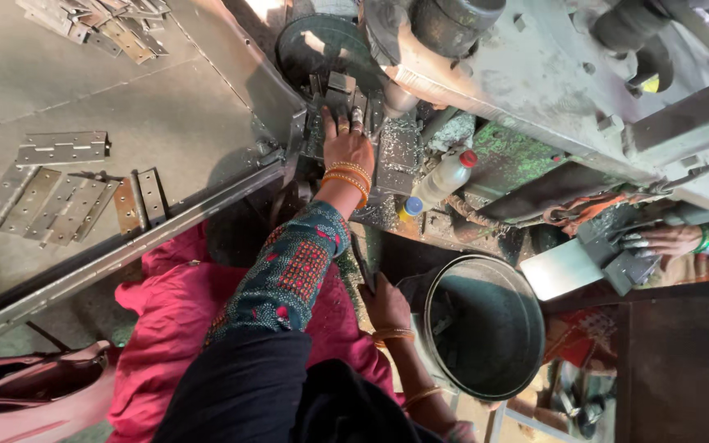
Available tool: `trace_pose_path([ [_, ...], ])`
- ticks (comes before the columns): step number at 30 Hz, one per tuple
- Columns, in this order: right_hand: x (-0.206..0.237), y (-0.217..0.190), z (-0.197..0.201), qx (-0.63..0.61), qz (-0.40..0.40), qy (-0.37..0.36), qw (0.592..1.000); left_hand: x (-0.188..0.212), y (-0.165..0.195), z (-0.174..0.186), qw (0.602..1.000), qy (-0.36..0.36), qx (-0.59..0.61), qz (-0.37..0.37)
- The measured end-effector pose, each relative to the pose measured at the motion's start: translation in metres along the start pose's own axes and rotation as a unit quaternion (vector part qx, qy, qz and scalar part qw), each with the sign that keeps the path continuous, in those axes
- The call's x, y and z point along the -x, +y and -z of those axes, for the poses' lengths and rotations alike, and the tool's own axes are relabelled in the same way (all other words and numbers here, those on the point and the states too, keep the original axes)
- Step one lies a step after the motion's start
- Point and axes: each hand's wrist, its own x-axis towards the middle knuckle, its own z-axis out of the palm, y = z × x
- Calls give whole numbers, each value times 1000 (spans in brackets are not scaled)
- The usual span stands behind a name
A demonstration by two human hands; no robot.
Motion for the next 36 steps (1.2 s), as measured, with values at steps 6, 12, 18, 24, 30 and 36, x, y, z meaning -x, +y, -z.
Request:
trace_pose_path([
  [6, -6, 17, -11, -1, 29, 31, 999, 7, -2, -9, 999, 53, 4, 14],
  [12, -3, -35, 74, 115, 32, 80, 990, 79, -29, -16, 977, 134, 162, -31],
  [18, 23, -98, 78, 61, 209, 225, 950, 219, -30, -86, 900, 257, 351, 16],
  [24, 54, -136, -8, -425, 318, -124, 839, 295, -38, -154, 853, 170, 490, 60],
  [30, 33, -96, -23, -568, 181, -52, 801, 287, -92, -175, 538, 324, 766, 136],
  [36, -43, 1, 23, -638, 38, 134, 758, 297, -95, -193, 588, 247, 720, 271],
])
